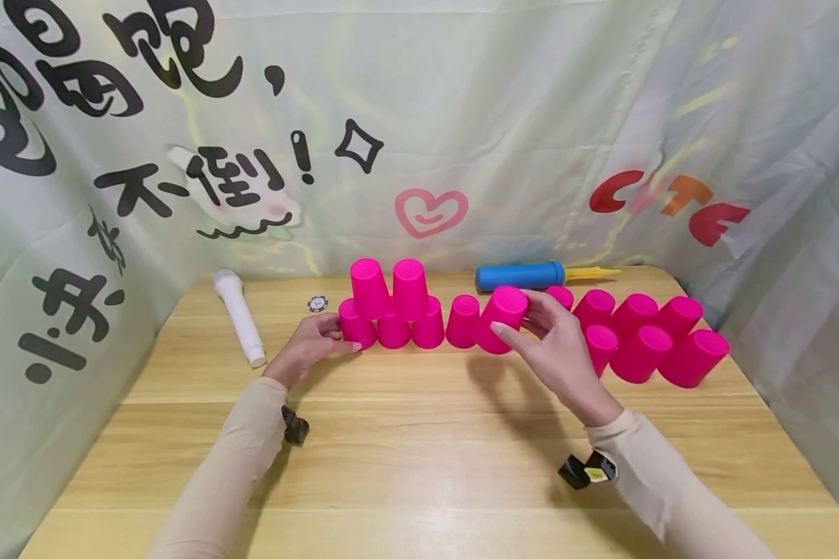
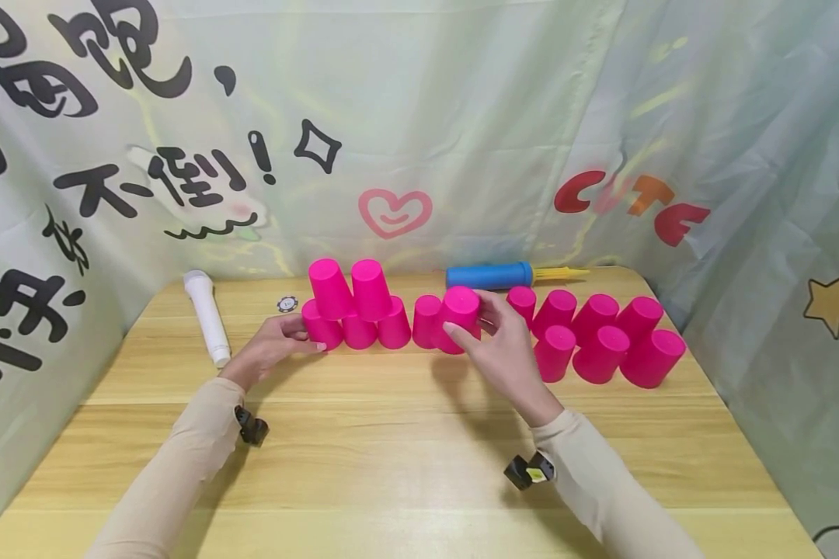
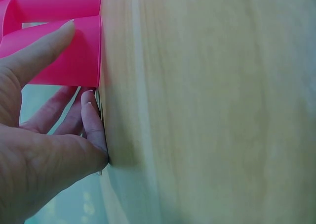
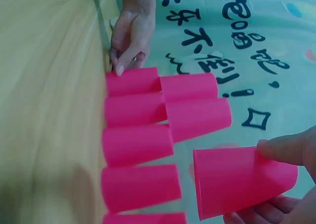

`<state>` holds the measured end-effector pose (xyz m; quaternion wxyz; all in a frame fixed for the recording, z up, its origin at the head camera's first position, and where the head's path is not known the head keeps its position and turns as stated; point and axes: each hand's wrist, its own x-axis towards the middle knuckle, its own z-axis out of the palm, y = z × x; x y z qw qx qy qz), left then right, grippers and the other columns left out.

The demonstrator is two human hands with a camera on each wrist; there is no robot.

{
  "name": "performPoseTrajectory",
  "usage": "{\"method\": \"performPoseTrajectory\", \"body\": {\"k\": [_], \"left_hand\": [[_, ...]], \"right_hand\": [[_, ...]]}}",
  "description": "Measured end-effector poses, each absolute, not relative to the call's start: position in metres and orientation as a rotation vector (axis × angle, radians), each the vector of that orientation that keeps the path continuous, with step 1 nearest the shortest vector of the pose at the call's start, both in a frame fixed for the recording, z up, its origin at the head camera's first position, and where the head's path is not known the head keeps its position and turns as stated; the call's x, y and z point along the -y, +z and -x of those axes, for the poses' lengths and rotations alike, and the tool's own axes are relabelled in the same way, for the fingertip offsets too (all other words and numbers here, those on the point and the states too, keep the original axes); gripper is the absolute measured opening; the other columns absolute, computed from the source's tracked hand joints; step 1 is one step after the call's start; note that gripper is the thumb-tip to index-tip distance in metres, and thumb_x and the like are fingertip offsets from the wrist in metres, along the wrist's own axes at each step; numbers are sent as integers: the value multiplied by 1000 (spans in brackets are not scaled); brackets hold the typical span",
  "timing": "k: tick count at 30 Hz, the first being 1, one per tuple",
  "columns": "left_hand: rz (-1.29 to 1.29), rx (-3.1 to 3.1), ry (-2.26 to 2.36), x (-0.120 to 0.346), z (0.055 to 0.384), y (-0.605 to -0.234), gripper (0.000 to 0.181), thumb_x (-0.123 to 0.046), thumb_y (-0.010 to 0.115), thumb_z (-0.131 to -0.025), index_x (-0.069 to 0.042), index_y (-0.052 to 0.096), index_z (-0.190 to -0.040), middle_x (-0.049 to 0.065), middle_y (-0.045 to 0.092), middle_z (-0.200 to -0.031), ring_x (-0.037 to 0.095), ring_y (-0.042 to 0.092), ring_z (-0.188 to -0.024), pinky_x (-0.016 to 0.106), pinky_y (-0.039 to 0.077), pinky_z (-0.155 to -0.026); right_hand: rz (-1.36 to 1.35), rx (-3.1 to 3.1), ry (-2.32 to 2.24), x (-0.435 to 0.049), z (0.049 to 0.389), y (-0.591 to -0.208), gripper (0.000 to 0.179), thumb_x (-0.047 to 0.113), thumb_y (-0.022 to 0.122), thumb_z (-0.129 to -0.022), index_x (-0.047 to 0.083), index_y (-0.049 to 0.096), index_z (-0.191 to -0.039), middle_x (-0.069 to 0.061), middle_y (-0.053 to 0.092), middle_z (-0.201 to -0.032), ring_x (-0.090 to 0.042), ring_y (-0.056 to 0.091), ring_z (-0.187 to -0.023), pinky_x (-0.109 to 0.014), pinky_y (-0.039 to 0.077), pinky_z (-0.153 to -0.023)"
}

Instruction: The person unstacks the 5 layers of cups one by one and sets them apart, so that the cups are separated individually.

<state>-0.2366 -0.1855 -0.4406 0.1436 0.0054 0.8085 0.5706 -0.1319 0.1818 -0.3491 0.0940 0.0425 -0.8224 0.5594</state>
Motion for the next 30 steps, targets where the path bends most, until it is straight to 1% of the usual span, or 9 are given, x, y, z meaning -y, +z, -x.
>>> {"method": "performPoseTrajectory", "body": {"k": [3, 9, 16, 19, 21, 22, 26, 28, 30], "left_hand": [[-20, -2334, 1653, 186, 236, -441, 60, -1, 84, -80, 1, 61, -135, 14, 67, -123, 24, 52, -100, 34, 42, -92], [-25, -2336, 1665, 187, 235, -441, 60, 1, 83, -79, 2, 61, -135, 14, 67, -122, 24, 51, -99, 33, 42, -91], [-26, -2330, 1670, 187, 235, -441, 59, 2, 82, -80, 2, 61, -135, 14, 67, -122, 23, 51, -99, 33, 42, -91], [-28, -2330, 1672, 187, 235, -440, 59, 2, 82, -79, 2, 61, -135, 14, 67, -122, 24, 52, -99, 33, 42, -91], [-28, -2333, 1672, 187, 234, -440, 59, 3, 82, -79, 2, 61, -135, 14, 67, -122, 24, 52, -99, 33, 43, -91], [-29, -2332, 1673, 187, 234, -440, 59, 3, 82, -79, 2, 61, -135, 14, 68, -122, 24, 52, -99, 33, 43, -91], [-35, -2332, 1677, 186, 235, -441, 59, 2, 82, -79, 2, 61, -134, 13, 68, -120, 24, 52, -99, 33, 42, -91], [-40, -2332, 1676, 186, 236, -441, 59, 1, 83, -80, 2, 62, -134, 12, 68, -119, 23, 52, -98, 33, 42, -91], [-41, -2330, 1676, 186, 236, -441, 59, 1, 83, -79, 2, 62, -134, 11, 68, -118, 23, 52, -98, 32, 42, -90]], "right_hand": [[-95, 2454, 1629, -191, 126, -355, 63, 24, 81, -88, 2, 53, -139, -12, 63, -131, -27, 61, -118, -38, 46, -104], [-15, 2486, 1576, -208, 117, -366, 64, 23, 81, -89, -1, 52, -139, -17, 62, -131, -31, 61, -118, -35, 48, -102], [89, 2564, 1551, -225, 112, -379, 73, 27, 79, -91, -4, 43, -146, -23, 56, -138, -38, 56, -123, -46, 45, -105], [113, 2578, 1555, -230, 112, -388, 73, 27, 79, -91, -4, 42, -146, -24, 55, -138, -39, 56, -122, -39, 46, -104], [127, 2583, 1543, -232, 112, -393, 72, 26, 79, -91, -4, 43, -145, -23, 55, -138, -38, 56, -121, -31, 48, -101], [135, 2585, 1535, -234, 112, -395, 72, 26, 79, -91, -5, 43, -145, -23, 55, -138, -37, 56, -121, -29, 47, -101], [144, 2580, 1541, -236, 113, -399, 72, 23, 78, -91, -6, 41, -145, -25, 53, -140, -40, 54, -124, -36, 45, -103], [149, 2584, 1549, -237, 114, -400, 72, 22, 78, -91, -7, 40, -146, -26, 51, -141, -41, 53, -126, -44, 42, -105], [151, 2589, 1551, -238, 114, -401, 73, 20, 78, -91, -7, 39, -146, -27, 51, -141, -42, 52, -127, -45, 41, -105]]}}
